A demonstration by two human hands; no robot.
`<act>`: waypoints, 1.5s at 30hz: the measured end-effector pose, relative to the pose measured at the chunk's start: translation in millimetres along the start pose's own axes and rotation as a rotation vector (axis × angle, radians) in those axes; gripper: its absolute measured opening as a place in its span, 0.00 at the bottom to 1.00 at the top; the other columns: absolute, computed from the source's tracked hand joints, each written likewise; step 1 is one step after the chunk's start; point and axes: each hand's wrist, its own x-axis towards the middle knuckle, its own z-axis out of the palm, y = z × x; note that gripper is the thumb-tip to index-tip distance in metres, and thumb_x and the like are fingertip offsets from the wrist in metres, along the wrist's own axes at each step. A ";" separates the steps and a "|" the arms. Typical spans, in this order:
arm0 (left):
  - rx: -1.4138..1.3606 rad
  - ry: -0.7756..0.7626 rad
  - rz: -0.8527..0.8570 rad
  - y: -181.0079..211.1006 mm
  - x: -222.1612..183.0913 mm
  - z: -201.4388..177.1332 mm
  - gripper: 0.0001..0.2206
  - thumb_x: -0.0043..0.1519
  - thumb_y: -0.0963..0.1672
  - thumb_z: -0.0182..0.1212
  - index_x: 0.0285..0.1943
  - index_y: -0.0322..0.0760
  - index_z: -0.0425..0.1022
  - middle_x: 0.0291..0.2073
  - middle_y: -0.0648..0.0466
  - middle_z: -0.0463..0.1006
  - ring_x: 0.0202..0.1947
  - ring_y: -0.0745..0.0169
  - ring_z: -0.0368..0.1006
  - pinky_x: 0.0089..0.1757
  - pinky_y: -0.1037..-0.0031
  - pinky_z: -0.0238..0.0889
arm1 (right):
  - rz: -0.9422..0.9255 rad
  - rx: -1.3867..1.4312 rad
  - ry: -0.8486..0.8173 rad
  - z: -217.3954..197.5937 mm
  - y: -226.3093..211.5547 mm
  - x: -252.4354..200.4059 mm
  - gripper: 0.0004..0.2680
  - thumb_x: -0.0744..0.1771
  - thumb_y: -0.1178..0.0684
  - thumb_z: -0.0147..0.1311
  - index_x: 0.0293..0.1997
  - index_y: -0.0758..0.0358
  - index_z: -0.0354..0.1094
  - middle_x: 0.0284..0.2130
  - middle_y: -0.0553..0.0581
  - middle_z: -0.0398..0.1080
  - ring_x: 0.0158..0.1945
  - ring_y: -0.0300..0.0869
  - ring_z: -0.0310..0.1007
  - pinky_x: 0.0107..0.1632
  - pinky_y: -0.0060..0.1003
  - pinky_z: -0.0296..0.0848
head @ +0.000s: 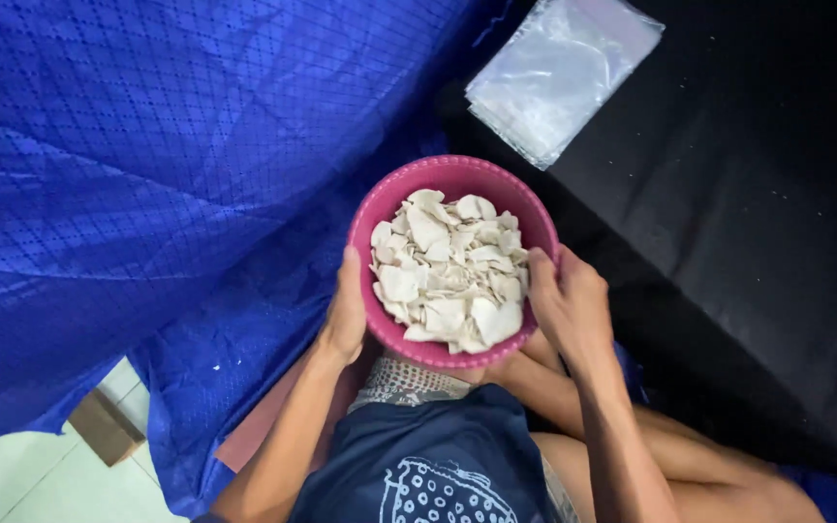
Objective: Preparing a workstation by separating plastic bags and stirring food items in a bowl for inspection.
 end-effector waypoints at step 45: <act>0.020 -0.055 0.175 -77.9 4.9 2.7 0.30 0.68 0.53 0.31 0.74 0.31 0.58 0.71 0.46 0.65 0.67 0.54 0.65 0.62 0.70 0.56 | -0.028 0.194 0.028 -6.4 64.0 -1.5 0.12 0.67 0.47 0.48 0.39 0.66 0.75 0.24 0.56 0.76 0.26 0.40 0.72 0.33 0.36 0.73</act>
